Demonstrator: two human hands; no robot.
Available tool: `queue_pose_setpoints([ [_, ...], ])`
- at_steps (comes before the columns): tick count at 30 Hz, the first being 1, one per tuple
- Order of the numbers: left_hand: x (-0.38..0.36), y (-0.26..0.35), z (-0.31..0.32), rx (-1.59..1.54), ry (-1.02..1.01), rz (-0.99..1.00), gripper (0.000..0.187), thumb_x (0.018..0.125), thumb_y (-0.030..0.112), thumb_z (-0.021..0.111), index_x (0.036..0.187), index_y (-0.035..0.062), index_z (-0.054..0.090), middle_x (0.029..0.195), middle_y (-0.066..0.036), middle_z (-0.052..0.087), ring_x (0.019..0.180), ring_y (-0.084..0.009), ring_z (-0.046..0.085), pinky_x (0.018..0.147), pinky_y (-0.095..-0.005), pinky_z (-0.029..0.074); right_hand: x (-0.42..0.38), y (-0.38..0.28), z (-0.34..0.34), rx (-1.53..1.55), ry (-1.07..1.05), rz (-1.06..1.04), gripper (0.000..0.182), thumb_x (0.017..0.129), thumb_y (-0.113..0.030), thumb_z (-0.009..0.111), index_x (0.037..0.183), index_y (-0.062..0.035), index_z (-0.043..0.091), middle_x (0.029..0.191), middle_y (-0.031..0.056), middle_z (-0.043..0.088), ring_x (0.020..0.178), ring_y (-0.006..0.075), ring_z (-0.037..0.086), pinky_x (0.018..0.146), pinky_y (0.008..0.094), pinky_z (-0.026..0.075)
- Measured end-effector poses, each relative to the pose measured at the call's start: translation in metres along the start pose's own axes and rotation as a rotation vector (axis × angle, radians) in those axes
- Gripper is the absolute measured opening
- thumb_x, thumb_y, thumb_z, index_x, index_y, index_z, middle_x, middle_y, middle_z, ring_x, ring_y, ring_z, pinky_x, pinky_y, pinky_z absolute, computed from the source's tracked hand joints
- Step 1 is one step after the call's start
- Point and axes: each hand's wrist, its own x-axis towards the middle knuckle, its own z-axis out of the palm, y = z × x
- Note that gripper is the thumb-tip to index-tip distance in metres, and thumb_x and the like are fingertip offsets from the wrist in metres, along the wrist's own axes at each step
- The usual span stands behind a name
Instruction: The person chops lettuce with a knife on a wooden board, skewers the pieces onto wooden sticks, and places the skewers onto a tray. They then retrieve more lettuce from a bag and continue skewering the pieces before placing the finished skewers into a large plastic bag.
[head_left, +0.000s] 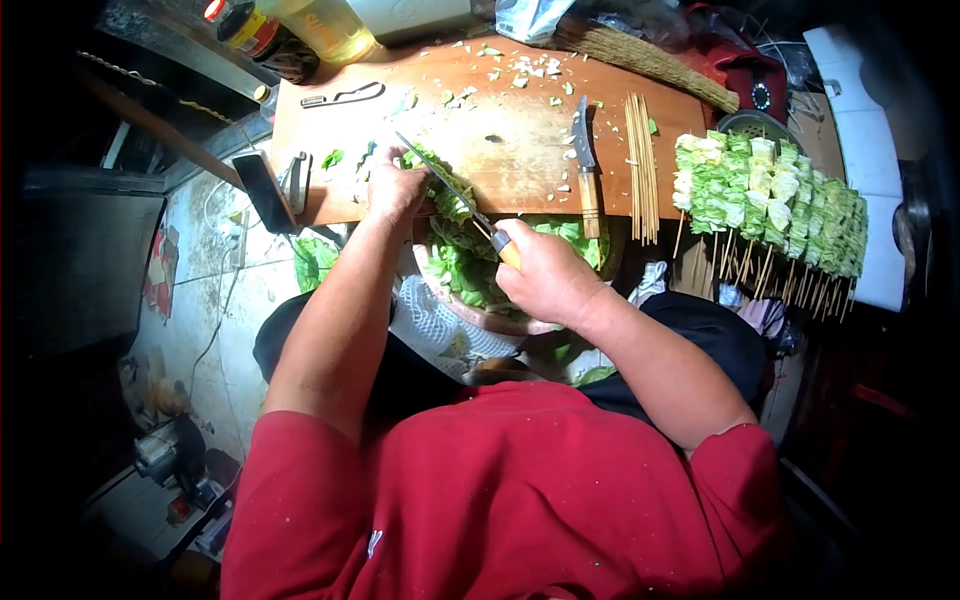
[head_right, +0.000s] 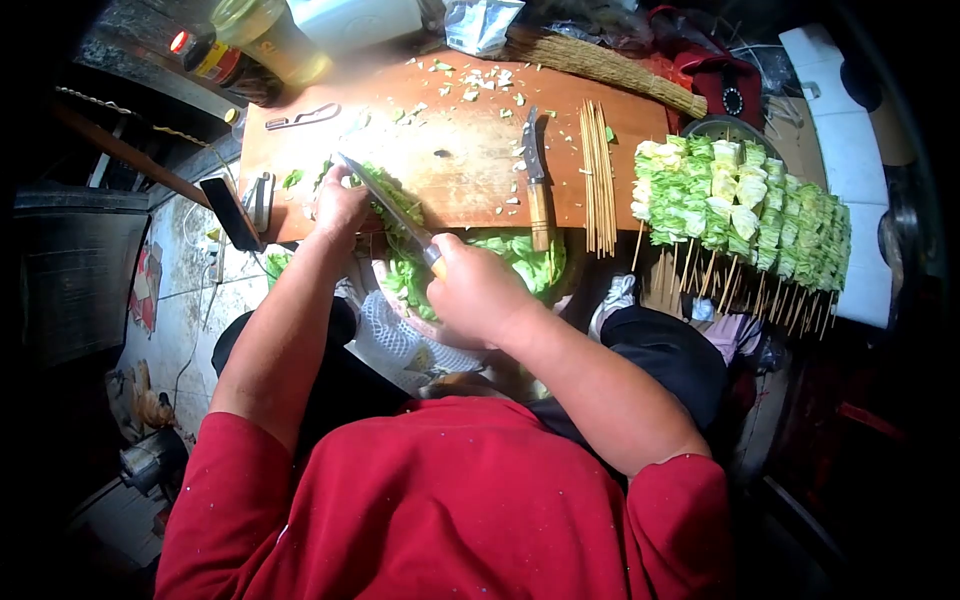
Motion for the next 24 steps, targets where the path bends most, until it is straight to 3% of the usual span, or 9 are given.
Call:
queue_pose_setpoints([
  [12, 0.017, -0.007, 0.002, -0.135, -0.046, -0.039, 0.047, 0.071, 0.022, 0.079, 0.109, 0.0045, 0.058, 0.089, -0.015, 0.067, 0.08, -0.0204, 0.063, 0.075, -0.0316, 0.049, 0.017, -0.008, -0.002, -0.085, -0.039, 0.013, 0.038, 0.079, -0.011, 0.053, 0.115, 0.001, 0.048, 0.087, 0.0279, 0.061, 0.087, 0.044, 0.06, 0.077, 0.0479, 0.048],
  [24, 0.022, -0.009, 0.004, -0.127, -0.056, -0.039, 0.046, 0.074, 0.014, 0.072, 0.116, 0.0017, 0.056, 0.092, -0.015, 0.067, 0.078, -0.0207, 0.064, 0.071, -0.0324, 0.052, 0.043, -0.021, -0.02, -0.111, -0.161, 0.079, 0.031, 0.078, -0.009, 0.053, 0.108, 0.0013, 0.052, 0.091, 0.0269, 0.062, 0.09, 0.0406, 0.062, 0.08, 0.0433, 0.048],
])
